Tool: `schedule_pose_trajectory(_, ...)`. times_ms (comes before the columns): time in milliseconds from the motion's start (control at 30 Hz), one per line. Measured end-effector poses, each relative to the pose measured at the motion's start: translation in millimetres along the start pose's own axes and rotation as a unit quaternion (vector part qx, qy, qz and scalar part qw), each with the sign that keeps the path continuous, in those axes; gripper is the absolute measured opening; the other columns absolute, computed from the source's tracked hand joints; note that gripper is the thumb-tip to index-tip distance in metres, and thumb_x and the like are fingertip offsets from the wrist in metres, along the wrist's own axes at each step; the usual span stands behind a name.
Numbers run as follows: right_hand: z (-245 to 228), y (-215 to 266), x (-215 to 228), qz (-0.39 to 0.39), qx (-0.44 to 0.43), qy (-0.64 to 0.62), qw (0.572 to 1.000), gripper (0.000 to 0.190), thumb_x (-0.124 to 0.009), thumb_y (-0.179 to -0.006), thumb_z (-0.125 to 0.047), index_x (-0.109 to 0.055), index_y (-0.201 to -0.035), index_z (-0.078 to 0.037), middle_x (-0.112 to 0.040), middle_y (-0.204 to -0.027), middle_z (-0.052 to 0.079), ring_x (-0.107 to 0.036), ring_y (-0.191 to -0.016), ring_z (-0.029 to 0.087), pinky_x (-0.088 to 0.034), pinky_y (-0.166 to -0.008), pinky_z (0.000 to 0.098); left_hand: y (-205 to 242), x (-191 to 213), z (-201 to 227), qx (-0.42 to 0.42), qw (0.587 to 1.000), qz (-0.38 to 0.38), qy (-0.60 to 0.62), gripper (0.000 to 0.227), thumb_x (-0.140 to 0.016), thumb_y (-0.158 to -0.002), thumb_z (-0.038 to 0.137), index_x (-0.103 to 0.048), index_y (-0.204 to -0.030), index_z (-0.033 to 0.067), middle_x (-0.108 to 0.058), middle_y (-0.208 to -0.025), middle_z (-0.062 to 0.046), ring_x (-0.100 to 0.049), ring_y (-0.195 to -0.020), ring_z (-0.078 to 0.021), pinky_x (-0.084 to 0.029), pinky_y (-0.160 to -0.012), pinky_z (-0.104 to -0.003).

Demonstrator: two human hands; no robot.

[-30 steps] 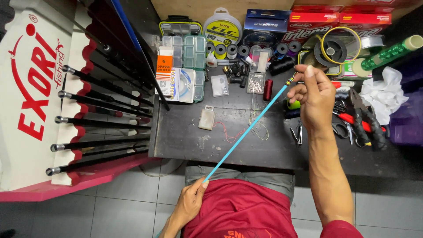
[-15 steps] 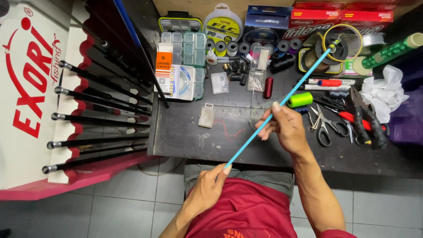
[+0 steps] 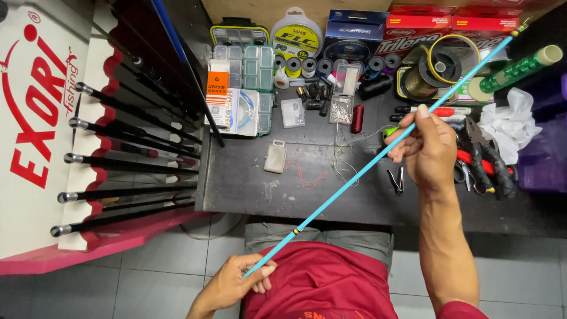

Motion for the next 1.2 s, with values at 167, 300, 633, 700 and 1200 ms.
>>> schedule_pose_trajectory(167, 4.6, 4.6, -1.9, -0.004, 0.028, -0.015, 0.999, 0.028, -0.042, -0.093, -0.031, -0.045, -0.081, -0.006, -0.057, -0.062, 0.017, -0.048, -0.036, 0.013, -0.037, -0.032, 0.0176, -6.6, -5.3, -4.2, 0.039, 0.999, 0.011, -0.011, 0.028, -0.056, -0.081, 0.027, -0.068, -0.093, 0.0054, -0.059, -0.053, -0.005, -0.049, -0.038, -0.0093, -0.041, -0.037, -0.018)
schedule_pose_trajectory(300, 19.2, 9.4, -3.0, -0.016, -0.015, 0.021, 1.000, 0.032, -0.047, -0.090, -0.034, -0.048, -0.077, -0.005, -0.059, -0.064, 0.018, -0.052, -0.038, 0.012, -0.042, -0.034, 0.0158, -14.4, -9.8, 3.8, 0.000, 0.997, 0.044, -0.063, 0.031, -0.057, -0.079, 0.032, -0.070, -0.098, 0.0117, -0.048, -0.047, 0.003, -0.038, -0.038, -0.0055, -0.034, -0.042, -0.019)
schedule_pose_trajectory(633, 71.8, 49.7, -53.8, -0.195, -0.050, 0.115, 0.973, 0.030, -0.048, -0.086, -0.023, -0.058, -0.078, 0.003, -0.062, -0.065, 0.017, -0.057, -0.047, 0.015, -0.047, -0.043, 0.0221, -47.9, -33.2, 31.8, -0.091, 0.995, 0.018, 0.035, 0.042, -0.045, -0.084, 0.036, -0.061, -0.109, 0.0069, -0.043, -0.054, 0.000, -0.037, -0.034, -0.0054, -0.030, -0.034, -0.017)
schedule_pose_trajectory(700, 79.3, 50.4, -52.5, -0.198, -0.088, 0.072, 0.974, 0.025, -0.056, -0.080, -0.017, -0.056, -0.097, 0.002, -0.064, -0.081, 0.018, -0.058, -0.053, 0.017, -0.047, -0.044, 0.0236, -48.2, -32.7, 35.7, -0.091, 0.995, 0.020, 0.026, 0.042, -0.044, -0.084, 0.036, -0.062, -0.107, 0.0058, -0.043, -0.052, 0.000, -0.038, -0.033, -0.0053, -0.030, -0.034, -0.017)
schedule_pose_trajectory(1200, 46.8, -19.6, -4.0, -0.035, -0.036, -0.036, 0.998, 0.025, -0.052, -0.087, -0.023, -0.055, -0.099, -0.001, -0.059, -0.080, 0.008, -0.053, -0.052, 0.007, -0.039, -0.039, 0.0118, -46.2, -32.1, 17.0, -0.046, 0.999, 0.015, 0.025, 0.043, -0.044, -0.084, 0.036, -0.064, -0.105, 0.0038, -0.044, -0.052, 0.000, -0.040, -0.033, -0.0065, -0.032, -0.034, -0.017)
Point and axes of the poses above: each hand's wrist, its own y-axis away from the middle knuckle, its own x-axis out of the back of the hand, z = x × y, the point moved 7 cm from there along -y, towards the middle knuckle
